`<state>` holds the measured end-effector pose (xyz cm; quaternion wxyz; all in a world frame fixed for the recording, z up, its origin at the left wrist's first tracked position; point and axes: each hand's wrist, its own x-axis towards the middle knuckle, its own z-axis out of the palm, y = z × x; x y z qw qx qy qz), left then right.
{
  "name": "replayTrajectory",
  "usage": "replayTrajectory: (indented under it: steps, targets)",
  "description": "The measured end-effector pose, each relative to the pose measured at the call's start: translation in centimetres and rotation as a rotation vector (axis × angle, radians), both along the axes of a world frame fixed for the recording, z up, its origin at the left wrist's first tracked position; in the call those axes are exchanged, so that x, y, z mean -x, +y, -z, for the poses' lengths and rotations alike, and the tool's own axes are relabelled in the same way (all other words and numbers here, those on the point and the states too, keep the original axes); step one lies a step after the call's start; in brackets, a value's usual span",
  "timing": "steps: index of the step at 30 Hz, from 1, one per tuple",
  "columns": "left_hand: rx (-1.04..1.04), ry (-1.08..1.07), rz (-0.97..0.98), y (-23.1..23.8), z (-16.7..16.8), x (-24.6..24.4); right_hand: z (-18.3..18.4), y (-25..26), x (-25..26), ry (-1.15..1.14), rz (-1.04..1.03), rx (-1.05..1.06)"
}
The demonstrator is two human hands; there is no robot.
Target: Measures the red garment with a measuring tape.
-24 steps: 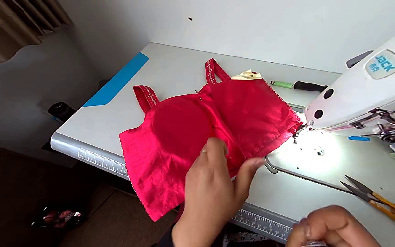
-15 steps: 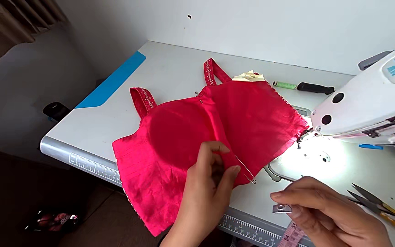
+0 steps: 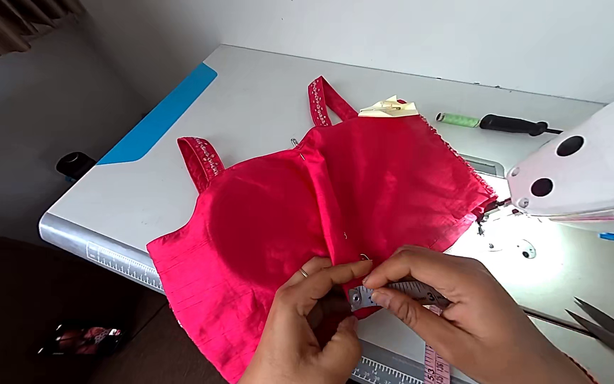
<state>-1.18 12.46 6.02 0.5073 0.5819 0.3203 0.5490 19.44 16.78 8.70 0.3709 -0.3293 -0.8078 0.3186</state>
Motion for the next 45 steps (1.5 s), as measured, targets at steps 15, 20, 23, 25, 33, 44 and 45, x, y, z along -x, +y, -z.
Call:
replayTrajectory:
  steps: [15,20,23,25,33,44,45]
  targets:
    - [-0.002,0.045,-0.029,0.3,0.0,0.0,-0.2,-0.3,-2.1,0.094,0.012,0.170]
    - [-0.023,0.054,-0.042,0.3,0.2,-0.1,0.3,-0.3,-1.7,0.009,0.035,0.105]
    - [-0.038,0.049,-0.037,0.3,0.3,-0.1,0.4,-0.3,-1.6,0.003,0.040,0.082]
    - [-0.047,0.039,-0.050,0.3,0.4,-0.1,0.4,-0.4,-1.6,0.002,0.045,0.073]
    - [-0.050,0.019,-0.069,0.3,0.5,-0.1,0.6,-0.5,-1.3,-0.002,0.072,0.077]
    - [-0.006,0.009,-0.061,0.3,0.4,-0.2,0.9,-0.4,-1.1,-0.048,0.101,0.072]
    - [-0.007,0.011,-0.062,0.3,0.4,-0.2,0.9,-0.4,-1.1,-0.053,0.103,0.065]
